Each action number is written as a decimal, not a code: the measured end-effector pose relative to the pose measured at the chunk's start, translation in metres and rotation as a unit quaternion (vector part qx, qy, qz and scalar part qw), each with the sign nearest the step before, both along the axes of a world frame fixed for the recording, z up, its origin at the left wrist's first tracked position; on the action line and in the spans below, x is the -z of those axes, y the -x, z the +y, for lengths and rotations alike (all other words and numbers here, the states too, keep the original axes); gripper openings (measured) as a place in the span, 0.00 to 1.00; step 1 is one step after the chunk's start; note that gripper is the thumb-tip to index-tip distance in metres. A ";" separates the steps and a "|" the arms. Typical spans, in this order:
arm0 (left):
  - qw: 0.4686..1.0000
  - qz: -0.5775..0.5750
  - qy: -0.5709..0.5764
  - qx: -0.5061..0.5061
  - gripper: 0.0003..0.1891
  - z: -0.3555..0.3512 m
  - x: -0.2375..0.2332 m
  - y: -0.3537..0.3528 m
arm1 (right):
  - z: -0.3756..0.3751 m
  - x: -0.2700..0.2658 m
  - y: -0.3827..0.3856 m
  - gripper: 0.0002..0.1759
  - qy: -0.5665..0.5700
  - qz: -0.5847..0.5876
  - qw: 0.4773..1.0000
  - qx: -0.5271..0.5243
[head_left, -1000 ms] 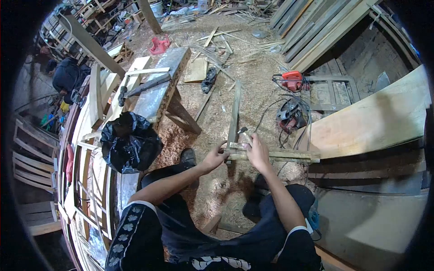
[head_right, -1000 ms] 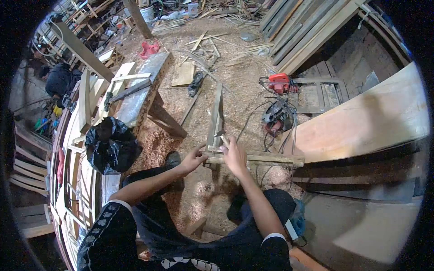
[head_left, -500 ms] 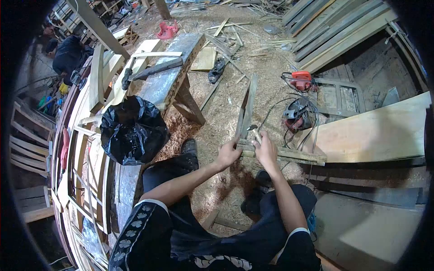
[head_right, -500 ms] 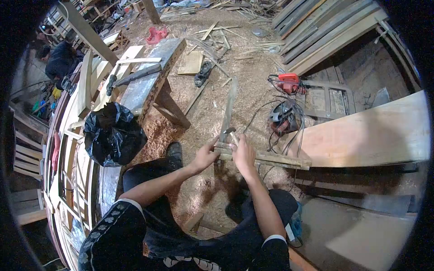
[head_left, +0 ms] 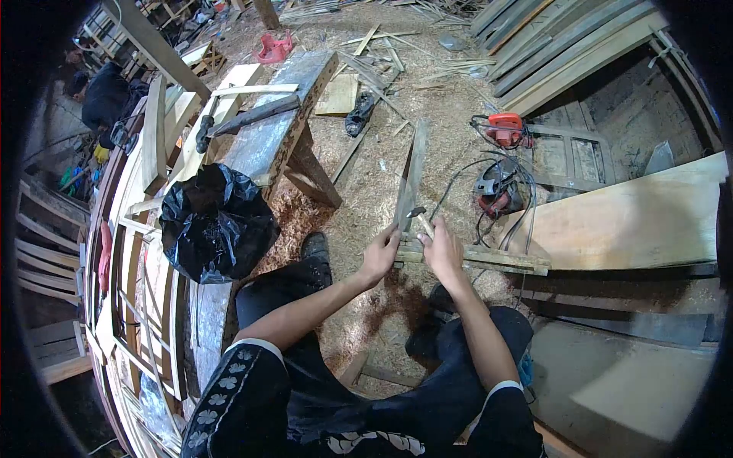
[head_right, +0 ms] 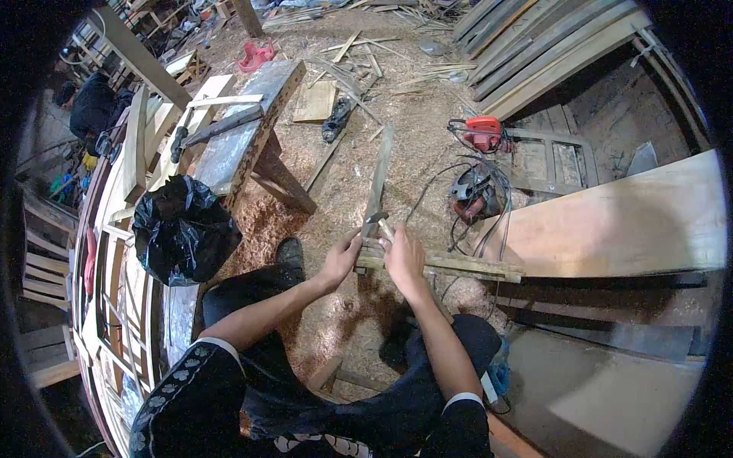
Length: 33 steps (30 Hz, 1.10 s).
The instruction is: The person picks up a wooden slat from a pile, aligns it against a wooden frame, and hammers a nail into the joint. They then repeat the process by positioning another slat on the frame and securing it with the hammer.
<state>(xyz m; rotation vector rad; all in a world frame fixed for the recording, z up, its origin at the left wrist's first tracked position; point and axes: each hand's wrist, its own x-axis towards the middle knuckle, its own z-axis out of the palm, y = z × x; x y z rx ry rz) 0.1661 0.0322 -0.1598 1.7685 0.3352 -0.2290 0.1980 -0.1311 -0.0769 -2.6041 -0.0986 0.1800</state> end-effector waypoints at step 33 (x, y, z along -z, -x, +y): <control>0.991 -0.060 -0.120 0.004 0.22 0.005 -0.013 -0.001 | 0.014 0.000 0.001 0.21 0.015 -0.026 0.999 -0.036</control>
